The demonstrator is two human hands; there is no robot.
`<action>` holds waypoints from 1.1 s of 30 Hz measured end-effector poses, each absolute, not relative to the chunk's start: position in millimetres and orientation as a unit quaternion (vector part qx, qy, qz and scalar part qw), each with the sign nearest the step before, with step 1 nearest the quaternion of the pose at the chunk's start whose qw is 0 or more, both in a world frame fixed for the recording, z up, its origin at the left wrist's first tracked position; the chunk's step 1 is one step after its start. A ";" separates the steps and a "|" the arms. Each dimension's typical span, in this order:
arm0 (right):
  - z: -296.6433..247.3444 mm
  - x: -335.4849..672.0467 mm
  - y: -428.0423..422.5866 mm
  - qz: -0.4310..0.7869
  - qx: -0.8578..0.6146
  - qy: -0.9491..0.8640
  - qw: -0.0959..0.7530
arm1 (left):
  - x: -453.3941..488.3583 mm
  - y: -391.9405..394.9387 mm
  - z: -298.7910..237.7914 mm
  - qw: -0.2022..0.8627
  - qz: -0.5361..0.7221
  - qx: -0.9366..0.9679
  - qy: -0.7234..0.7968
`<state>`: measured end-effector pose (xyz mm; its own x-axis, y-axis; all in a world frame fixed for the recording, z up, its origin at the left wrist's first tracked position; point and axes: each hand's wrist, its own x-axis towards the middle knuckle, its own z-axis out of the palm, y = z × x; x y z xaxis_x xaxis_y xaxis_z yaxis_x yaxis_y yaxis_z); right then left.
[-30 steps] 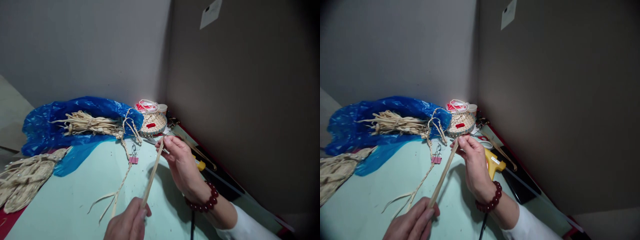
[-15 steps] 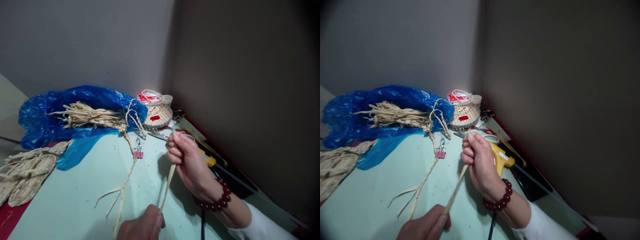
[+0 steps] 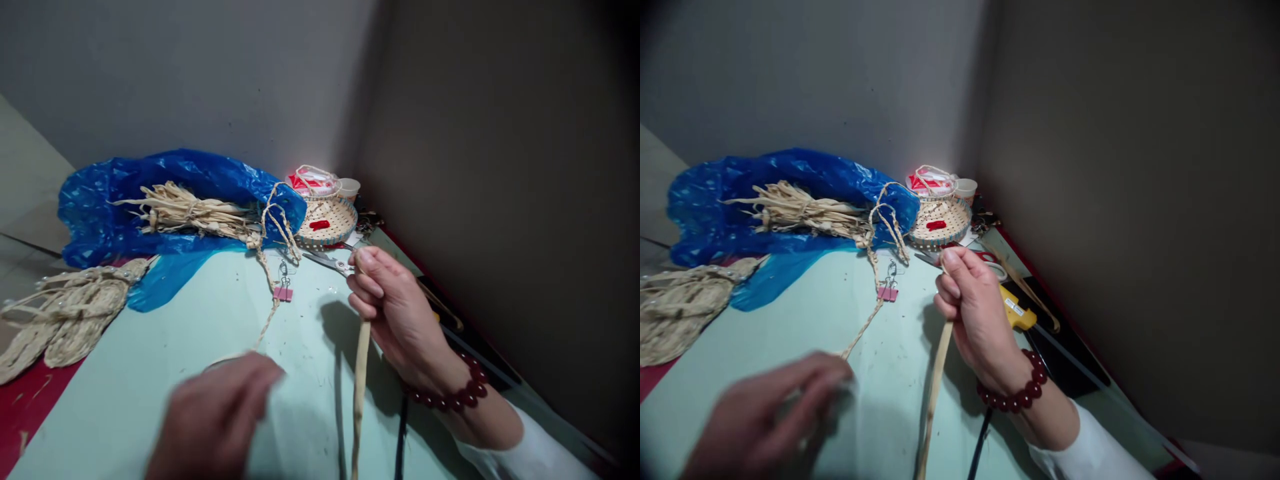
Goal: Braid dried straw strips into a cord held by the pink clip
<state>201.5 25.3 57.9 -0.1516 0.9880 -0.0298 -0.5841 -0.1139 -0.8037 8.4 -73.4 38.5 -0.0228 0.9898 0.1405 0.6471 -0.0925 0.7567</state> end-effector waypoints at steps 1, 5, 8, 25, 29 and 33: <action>58.5 201.4 24.6 0.695 -0.296 -0.335 0.562 | -3.5 -64.8 44.0 0.176 0.353 0.658 0.642; 59.0 198.9 20.4 0.734 -0.271 -0.337 0.524 | -41.6 -46.6 43.3 0.123 0.255 0.671 0.685; 57.0 196.7 16.7 0.756 -0.244 -0.353 0.494 | -45.3 -46.0 30.2 0.177 0.158 0.700 0.674; 51.0 188.3 -15.4 0.555 -0.348 -0.720 0.227 | -2.8 -55.4 47.1 0.560 0.311 0.496 0.586; 41.0 184.8 -20.9 0.485 -0.379 -0.761 0.208 | 1.6 -56.7 40.8 0.601 0.336 0.460 0.561; 40.3 186.1 -17.1 0.506 -0.364 -0.760 0.185 | 4.0 -59.5 37.8 0.680 0.378 0.352 0.520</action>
